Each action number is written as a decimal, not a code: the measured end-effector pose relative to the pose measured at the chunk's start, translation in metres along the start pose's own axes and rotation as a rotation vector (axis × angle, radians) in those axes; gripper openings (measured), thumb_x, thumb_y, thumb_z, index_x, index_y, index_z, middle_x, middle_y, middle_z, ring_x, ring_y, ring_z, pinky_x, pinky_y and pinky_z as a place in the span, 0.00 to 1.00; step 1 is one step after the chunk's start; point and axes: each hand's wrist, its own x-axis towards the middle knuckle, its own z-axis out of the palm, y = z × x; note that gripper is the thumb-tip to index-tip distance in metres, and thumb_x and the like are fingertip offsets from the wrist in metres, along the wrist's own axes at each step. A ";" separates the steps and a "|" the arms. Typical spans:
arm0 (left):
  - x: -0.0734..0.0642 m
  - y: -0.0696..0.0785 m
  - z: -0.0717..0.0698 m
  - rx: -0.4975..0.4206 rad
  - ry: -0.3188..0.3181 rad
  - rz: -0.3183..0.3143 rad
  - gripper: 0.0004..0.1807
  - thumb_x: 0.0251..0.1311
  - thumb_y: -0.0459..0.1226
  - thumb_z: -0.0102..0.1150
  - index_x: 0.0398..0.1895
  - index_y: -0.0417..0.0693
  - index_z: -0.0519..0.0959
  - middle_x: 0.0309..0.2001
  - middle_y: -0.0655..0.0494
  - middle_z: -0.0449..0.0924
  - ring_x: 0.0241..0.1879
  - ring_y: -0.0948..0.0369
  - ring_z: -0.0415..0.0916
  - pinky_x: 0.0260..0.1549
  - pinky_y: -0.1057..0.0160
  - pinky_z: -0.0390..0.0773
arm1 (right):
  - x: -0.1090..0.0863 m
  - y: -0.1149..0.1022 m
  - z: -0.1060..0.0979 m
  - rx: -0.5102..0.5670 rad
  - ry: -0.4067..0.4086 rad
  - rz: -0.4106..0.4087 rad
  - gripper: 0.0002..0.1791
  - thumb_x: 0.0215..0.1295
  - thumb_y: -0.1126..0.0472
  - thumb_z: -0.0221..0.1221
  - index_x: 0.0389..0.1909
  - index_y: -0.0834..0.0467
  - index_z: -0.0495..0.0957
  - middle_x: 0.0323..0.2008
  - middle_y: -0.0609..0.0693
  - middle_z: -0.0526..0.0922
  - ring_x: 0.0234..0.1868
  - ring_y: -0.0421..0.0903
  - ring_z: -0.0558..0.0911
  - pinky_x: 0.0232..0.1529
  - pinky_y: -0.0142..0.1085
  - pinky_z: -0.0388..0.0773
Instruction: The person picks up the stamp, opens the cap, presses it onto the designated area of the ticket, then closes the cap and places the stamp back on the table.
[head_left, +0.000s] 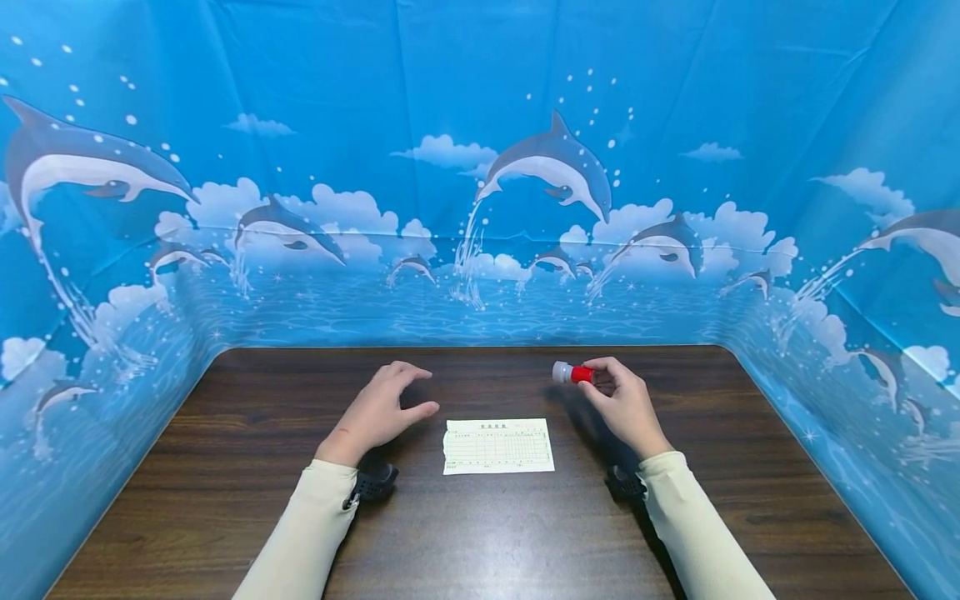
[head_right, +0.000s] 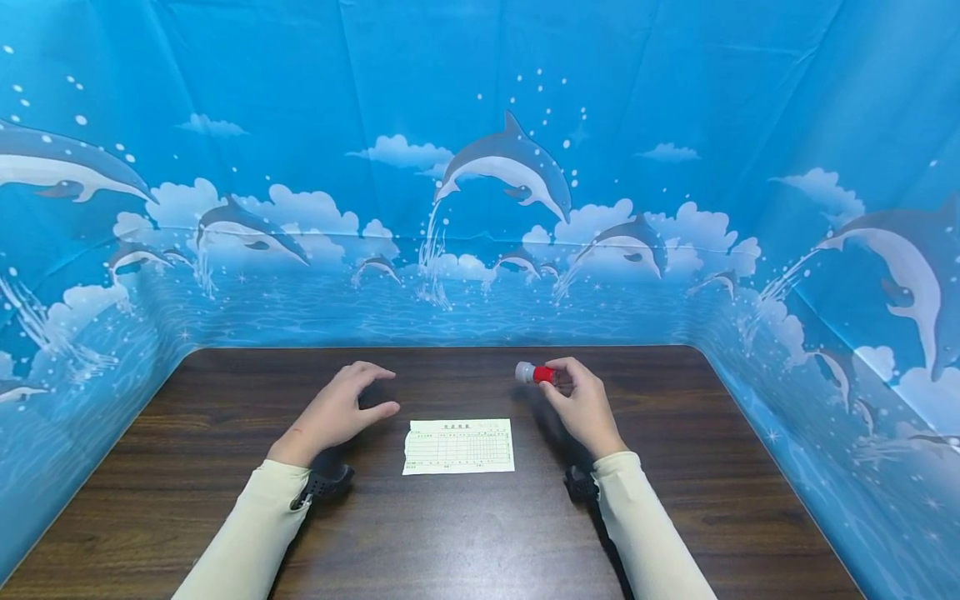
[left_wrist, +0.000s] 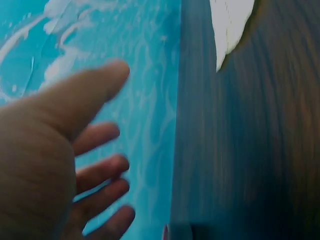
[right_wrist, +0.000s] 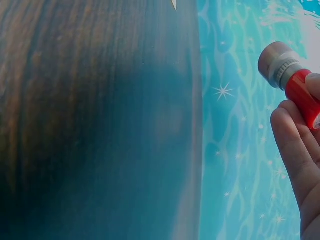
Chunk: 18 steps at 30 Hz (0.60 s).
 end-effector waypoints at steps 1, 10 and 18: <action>-0.001 0.005 0.001 -0.004 -0.030 0.029 0.32 0.65 0.55 0.69 0.69 0.52 0.77 0.69 0.49 0.72 0.71 0.47 0.66 0.66 0.41 0.71 | 0.000 0.000 0.000 0.000 -0.001 0.000 0.17 0.66 0.68 0.69 0.55 0.61 0.80 0.46 0.58 0.86 0.42 0.51 0.85 0.50 0.50 0.86; -0.004 0.029 0.017 -0.008 -0.275 0.143 0.36 0.59 0.58 0.73 0.69 0.57 0.78 0.77 0.53 0.65 0.78 0.51 0.58 0.71 0.44 0.67 | 0.000 -0.001 -0.001 -0.003 0.002 -0.013 0.18 0.66 0.68 0.69 0.55 0.61 0.80 0.47 0.58 0.86 0.43 0.52 0.85 0.51 0.51 0.86; -0.005 0.034 0.027 0.032 -0.309 0.172 0.35 0.54 0.58 0.76 0.64 0.57 0.82 0.72 0.55 0.70 0.73 0.52 0.65 0.66 0.48 0.73 | 0.000 -0.004 -0.002 0.006 -0.011 -0.026 0.17 0.66 0.67 0.69 0.54 0.62 0.80 0.46 0.58 0.86 0.42 0.51 0.85 0.50 0.49 0.86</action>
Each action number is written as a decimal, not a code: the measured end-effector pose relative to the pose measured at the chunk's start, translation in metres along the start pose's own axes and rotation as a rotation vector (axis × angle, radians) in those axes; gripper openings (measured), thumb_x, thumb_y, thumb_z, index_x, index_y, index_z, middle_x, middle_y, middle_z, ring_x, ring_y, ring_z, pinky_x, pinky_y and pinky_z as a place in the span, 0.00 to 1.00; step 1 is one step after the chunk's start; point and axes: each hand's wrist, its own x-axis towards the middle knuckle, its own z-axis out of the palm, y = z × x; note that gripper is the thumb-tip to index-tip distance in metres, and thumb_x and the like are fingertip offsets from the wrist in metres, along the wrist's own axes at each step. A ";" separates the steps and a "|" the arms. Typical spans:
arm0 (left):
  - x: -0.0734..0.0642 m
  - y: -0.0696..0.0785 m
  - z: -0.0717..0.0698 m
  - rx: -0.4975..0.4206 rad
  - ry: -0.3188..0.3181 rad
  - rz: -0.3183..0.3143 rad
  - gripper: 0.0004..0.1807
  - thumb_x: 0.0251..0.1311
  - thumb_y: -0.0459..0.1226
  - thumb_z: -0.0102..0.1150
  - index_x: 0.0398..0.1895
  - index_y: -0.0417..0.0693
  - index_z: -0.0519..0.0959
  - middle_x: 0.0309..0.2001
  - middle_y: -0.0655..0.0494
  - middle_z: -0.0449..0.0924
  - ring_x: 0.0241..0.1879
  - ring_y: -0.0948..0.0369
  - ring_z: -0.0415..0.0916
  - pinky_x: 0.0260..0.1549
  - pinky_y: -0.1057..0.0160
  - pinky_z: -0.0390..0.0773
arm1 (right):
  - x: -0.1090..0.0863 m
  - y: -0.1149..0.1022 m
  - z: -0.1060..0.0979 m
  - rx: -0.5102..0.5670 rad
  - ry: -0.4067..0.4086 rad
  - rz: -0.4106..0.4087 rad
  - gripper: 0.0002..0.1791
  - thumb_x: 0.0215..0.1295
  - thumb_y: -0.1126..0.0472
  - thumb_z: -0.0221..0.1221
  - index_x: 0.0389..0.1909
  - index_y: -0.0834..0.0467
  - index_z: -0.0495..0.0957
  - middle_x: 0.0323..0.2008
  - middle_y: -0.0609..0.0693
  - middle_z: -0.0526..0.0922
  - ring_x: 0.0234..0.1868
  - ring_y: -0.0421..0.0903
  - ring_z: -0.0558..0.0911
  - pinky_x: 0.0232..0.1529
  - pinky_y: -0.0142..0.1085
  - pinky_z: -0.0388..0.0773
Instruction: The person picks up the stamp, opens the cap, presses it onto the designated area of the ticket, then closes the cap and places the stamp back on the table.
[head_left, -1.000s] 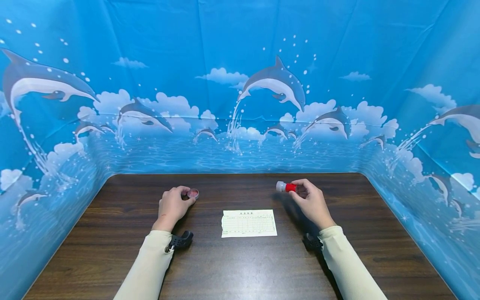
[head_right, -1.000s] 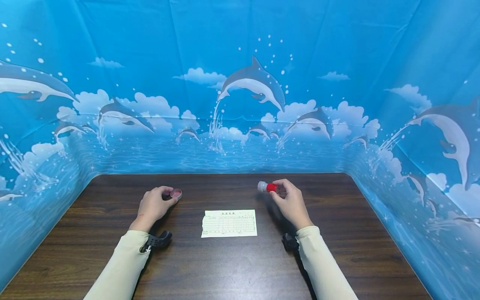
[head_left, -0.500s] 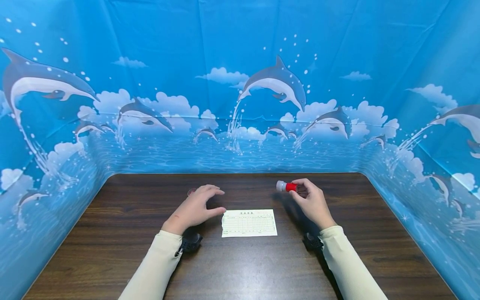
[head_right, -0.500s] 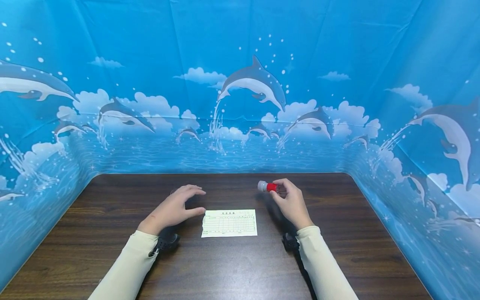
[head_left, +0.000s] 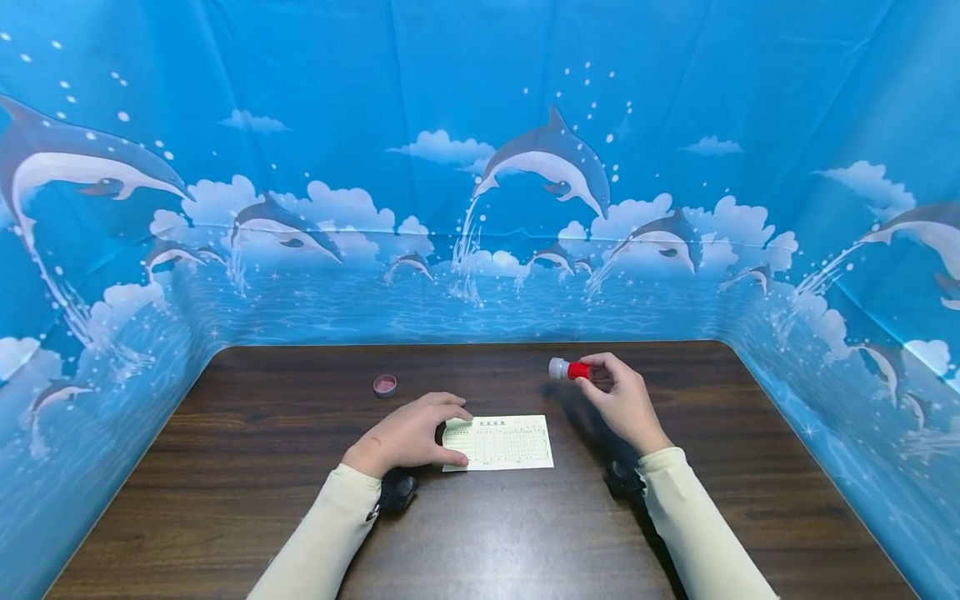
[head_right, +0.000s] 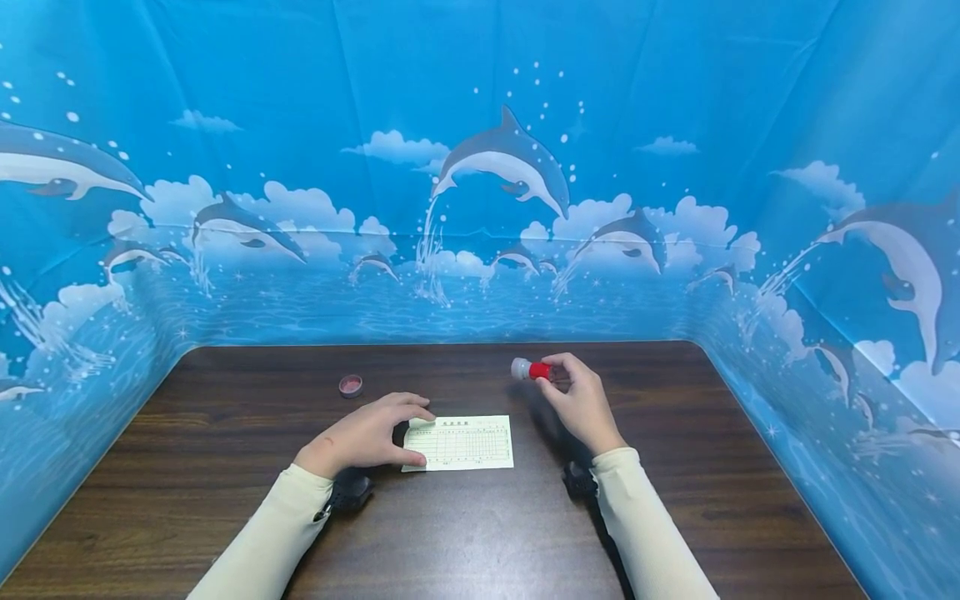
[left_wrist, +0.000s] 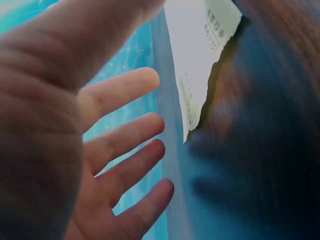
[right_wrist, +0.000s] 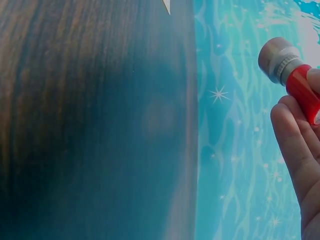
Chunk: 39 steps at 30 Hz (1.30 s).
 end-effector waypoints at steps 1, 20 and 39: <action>0.000 0.000 0.000 0.001 -0.001 -0.001 0.36 0.53 0.59 0.76 0.64 0.57 0.82 0.72 0.55 0.70 0.73 0.52 0.66 0.66 0.48 0.73 | 0.000 -0.001 0.000 0.002 -0.003 0.000 0.17 0.66 0.67 0.69 0.54 0.62 0.80 0.46 0.57 0.86 0.42 0.51 0.84 0.50 0.49 0.86; -0.001 -0.002 0.003 0.026 -0.040 -0.011 0.33 0.55 0.56 0.76 0.64 0.60 0.81 0.73 0.54 0.68 0.73 0.51 0.64 0.69 0.45 0.69 | -0.001 0.003 0.003 -0.015 -0.022 0.001 0.17 0.67 0.66 0.69 0.55 0.60 0.80 0.45 0.56 0.86 0.42 0.50 0.84 0.50 0.48 0.86; 0.004 0.000 0.007 0.091 0.024 -0.072 0.31 0.64 0.54 0.70 0.68 0.57 0.79 0.71 0.50 0.70 0.71 0.50 0.67 0.67 0.47 0.71 | -0.003 0.003 0.005 0.101 -0.058 0.016 0.17 0.70 0.68 0.65 0.56 0.62 0.75 0.44 0.62 0.84 0.37 0.55 0.88 0.38 0.33 0.87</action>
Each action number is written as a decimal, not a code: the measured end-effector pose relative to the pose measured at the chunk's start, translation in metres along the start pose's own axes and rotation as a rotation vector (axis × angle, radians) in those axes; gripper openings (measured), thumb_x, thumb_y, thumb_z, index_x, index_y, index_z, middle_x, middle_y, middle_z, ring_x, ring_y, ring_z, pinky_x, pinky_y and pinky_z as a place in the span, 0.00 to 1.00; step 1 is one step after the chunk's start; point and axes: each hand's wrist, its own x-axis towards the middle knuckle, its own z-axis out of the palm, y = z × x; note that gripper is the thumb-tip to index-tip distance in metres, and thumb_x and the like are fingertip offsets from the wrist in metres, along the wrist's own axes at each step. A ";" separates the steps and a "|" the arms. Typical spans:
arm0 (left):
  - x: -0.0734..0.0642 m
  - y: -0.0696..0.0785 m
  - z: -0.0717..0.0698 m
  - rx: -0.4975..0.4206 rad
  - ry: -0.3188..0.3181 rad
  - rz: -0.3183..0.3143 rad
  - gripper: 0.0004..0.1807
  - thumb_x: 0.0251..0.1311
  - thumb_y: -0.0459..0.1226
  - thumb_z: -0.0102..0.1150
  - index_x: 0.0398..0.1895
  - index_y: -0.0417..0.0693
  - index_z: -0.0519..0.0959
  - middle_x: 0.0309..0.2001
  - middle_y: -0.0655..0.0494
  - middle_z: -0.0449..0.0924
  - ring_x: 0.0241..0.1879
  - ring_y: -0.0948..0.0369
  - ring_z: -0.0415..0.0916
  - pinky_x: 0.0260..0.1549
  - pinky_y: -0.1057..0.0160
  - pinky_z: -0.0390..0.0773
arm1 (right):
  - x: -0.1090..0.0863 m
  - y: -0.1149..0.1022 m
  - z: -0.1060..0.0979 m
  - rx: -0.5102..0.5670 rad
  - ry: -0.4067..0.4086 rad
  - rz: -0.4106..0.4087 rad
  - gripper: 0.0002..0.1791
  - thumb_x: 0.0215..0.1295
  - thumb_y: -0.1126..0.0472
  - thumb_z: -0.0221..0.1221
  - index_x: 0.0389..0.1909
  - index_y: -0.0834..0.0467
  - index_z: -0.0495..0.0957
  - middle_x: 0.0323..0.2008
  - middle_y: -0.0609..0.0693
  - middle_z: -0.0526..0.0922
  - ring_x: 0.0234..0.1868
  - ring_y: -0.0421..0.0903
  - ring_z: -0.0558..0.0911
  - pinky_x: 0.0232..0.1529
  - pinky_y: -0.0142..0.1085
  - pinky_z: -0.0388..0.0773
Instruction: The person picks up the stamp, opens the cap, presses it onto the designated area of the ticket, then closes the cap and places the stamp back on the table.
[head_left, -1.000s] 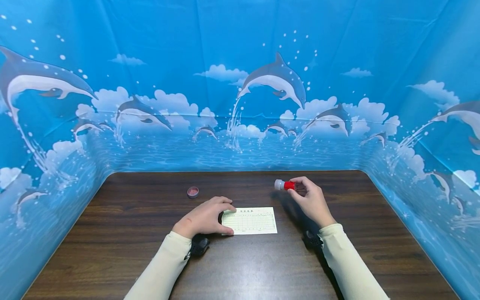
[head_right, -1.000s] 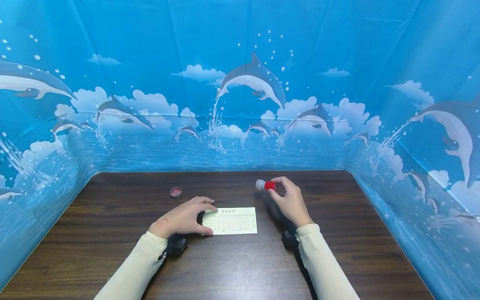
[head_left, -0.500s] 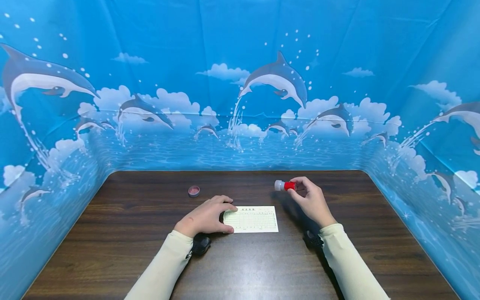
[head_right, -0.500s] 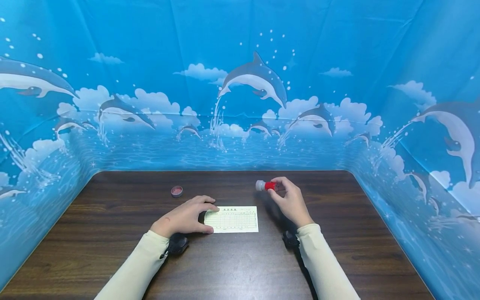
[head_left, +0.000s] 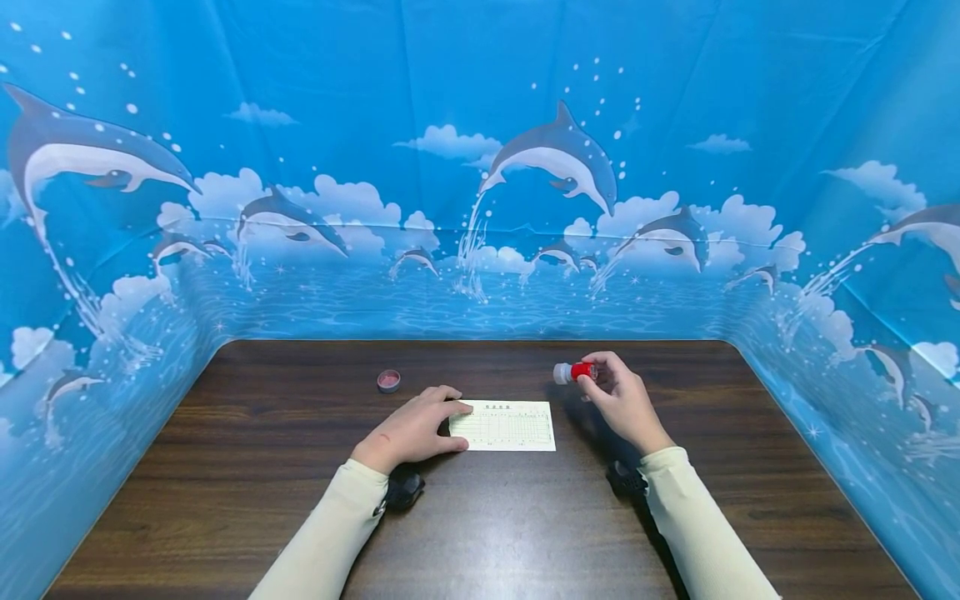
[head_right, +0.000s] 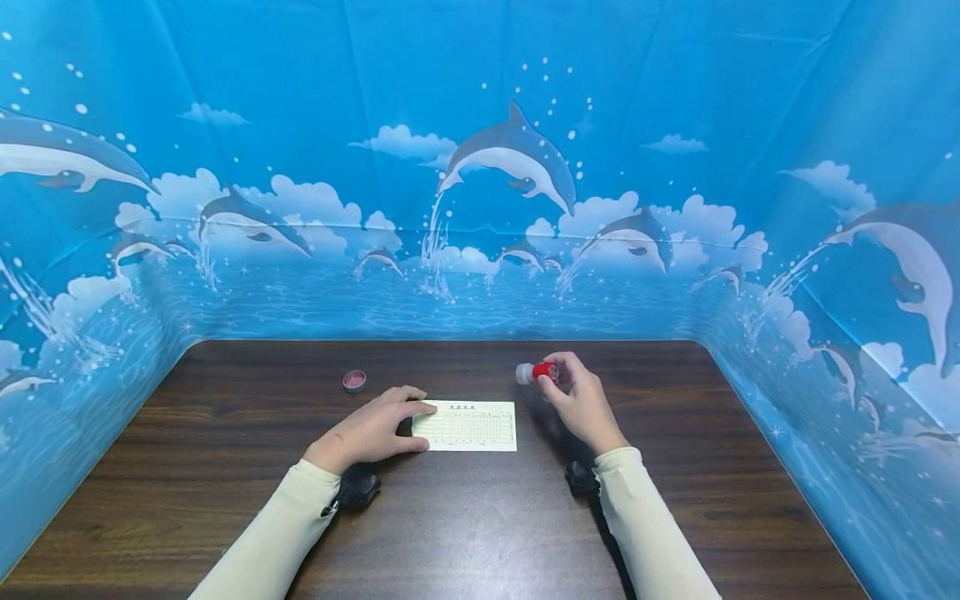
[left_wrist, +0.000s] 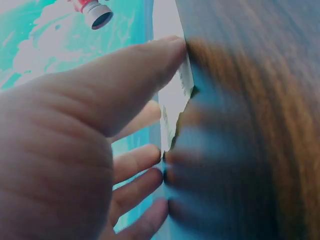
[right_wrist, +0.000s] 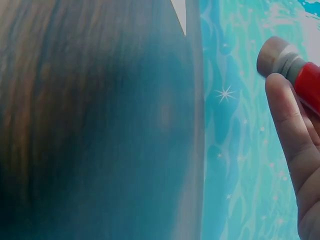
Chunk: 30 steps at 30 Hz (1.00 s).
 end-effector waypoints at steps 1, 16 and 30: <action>0.000 0.000 0.000 -0.003 0.008 -0.010 0.31 0.64 0.54 0.69 0.69 0.57 0.79 0.71 0.50 0.70 0.71 0.50 0.67 0.67 0.47 0.71 | 0.000 0.000 0.000 0.000 0.010 -0.003 0.16 0.69 0.69 0.65 0.56 0.62 0.76 0.44 0.61 0.84 0.37 0.54 0.87 0.38 0.31 0.86; 0.000 -0.003 0.001 0.030 0.049 -0.047 0.29 0.66 0.53 0.68 0.68 0.55 0.79 0.70 0.49 0.72 0.70 0.49 0.68 0.68 0.45 0.70 | -0.003 -0.027 -0.001 0.018 0.089 -0.060 0.21 0.68 0.74 0.58 0.61 0.64 0.81 0.46 0.62 0.83 0.37 0.41 0.77 0.37 0.24 0.77; -0.001 0.000 0.001 0.024 0.044 -0.050 0.28 0.67 0.51 0.68 0.68 0.55 0.79 0.69 0.47 0.71 0.70 0.47 0.67 0.67 0.45 0.71 | -0.001 -0.019 0.004 0.000 0.108 -0.035 0.18 0.64 0.69 0.70 0.54 0.65 0.83 0.46 0.60 0.82 0.40 0.44 0.79 0.39 0.21 0.77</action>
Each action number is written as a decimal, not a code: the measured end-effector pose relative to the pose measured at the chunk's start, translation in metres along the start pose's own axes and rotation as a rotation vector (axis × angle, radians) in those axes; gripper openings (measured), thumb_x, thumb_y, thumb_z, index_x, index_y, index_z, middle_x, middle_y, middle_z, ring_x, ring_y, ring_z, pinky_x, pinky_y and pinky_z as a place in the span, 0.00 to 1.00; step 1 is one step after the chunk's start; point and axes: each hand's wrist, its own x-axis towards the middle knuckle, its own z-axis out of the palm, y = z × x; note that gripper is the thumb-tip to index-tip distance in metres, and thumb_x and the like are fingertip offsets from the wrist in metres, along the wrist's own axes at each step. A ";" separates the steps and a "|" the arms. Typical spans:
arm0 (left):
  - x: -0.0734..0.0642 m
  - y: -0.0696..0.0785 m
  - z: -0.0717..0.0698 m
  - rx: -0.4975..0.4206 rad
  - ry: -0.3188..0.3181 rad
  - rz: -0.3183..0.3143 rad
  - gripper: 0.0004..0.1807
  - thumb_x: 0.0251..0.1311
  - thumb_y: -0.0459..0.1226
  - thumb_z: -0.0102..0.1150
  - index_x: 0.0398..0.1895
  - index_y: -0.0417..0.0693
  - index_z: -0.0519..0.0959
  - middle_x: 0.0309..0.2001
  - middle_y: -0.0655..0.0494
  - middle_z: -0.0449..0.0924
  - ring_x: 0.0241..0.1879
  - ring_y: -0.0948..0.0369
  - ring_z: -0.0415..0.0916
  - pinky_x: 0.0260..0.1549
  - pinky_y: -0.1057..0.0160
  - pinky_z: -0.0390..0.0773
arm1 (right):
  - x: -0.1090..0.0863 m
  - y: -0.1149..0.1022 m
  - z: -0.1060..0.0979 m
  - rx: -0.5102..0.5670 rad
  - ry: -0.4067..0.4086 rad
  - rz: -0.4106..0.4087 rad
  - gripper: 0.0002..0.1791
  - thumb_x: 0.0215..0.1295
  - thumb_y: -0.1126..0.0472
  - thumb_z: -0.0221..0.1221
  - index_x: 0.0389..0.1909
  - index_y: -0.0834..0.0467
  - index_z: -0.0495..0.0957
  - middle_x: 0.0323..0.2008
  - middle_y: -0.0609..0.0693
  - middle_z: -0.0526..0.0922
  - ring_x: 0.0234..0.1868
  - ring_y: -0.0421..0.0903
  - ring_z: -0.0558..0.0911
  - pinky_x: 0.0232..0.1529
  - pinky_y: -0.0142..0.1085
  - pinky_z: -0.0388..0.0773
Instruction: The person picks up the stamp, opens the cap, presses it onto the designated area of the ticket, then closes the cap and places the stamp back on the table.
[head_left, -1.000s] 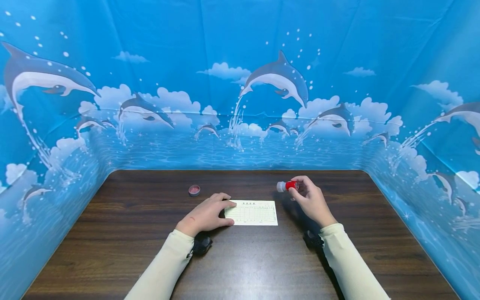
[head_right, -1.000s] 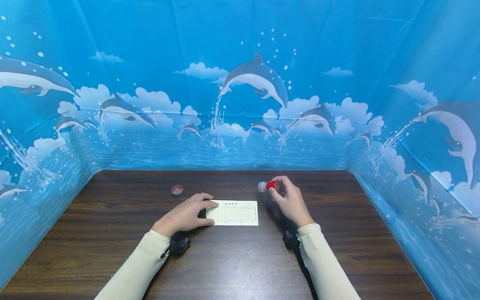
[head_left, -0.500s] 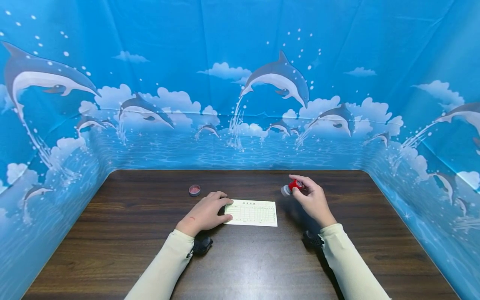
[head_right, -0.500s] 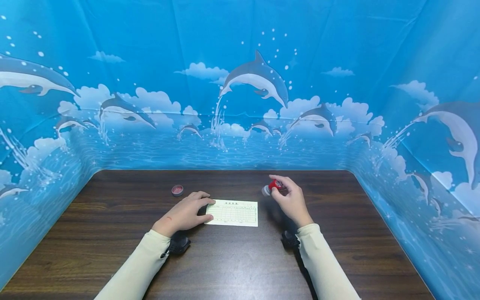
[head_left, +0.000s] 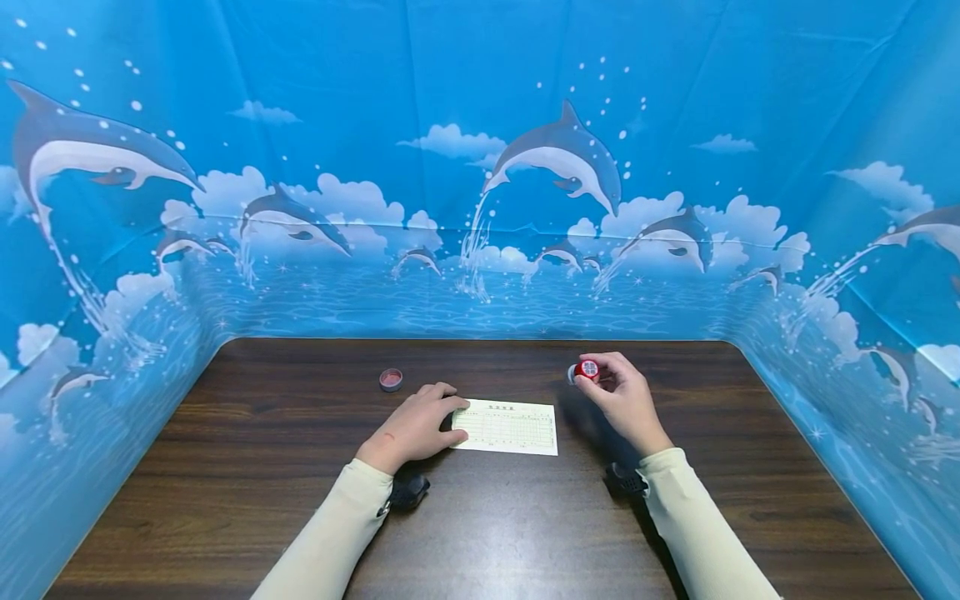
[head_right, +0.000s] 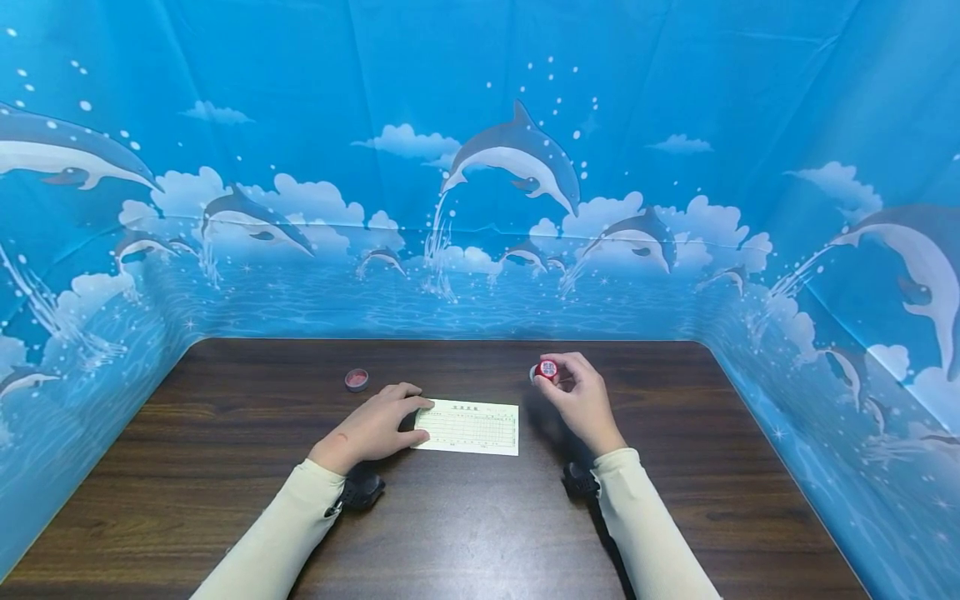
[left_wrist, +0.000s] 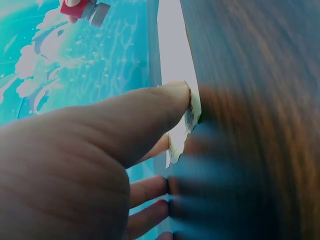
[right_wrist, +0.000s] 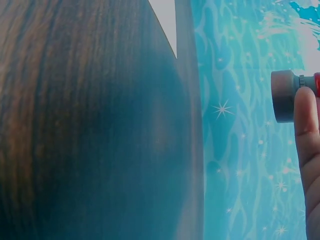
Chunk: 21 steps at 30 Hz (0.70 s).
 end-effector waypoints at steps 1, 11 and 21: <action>0.000 0.001 0.000 -0.001 0.005 -0.001 0.28 0.67 0.51 0.68 0.67 0.54 0.79 0.69 0.47 0.72 0.70 0.47 0.68 0.67 0.45 0.71 | -0.001 -0.005 -0.001 -0.007 0.005 -0.012 0.17 0.64 0.71 0.69 0.54 0.66 0.83 0.46 0.61 0.82 0.40 0.44 0.79 0.39 0.21 0.77; 0.000 0.003 0.001 -0.014 0.015 -0.011 0.27 0.67 0.50 0.69 0.67 0.54 0.80 0.69 0.46 0.72 0.69 0.46 0.68 0.66 0.46 0.72 | -0.002 -0.013 -0.001 -0.001 0.043 -0.031 0.16 0.64 0.74 0.67 0.52 0.68 0.82 0.43 0.62 0.80 0.36 0.41 0.76 0.35 0.22 0.76; -0.001 0.003 0.000 -0.011 0.008 -0.006 0.28 0.66 0.51 0.69 0.66 0.54 0.80 0.68 0.46 0.72 0.69 0.46 0.68 0.66 0.45 0.72 | 0.002 0.012 0.001 0.007 0.072 -0.008 0.18 0.62 0.65 0.73 0.53 0.63 0.84 0.42 0.57 0.86 0.38 0.41 0.80 0.38 0.22 0.79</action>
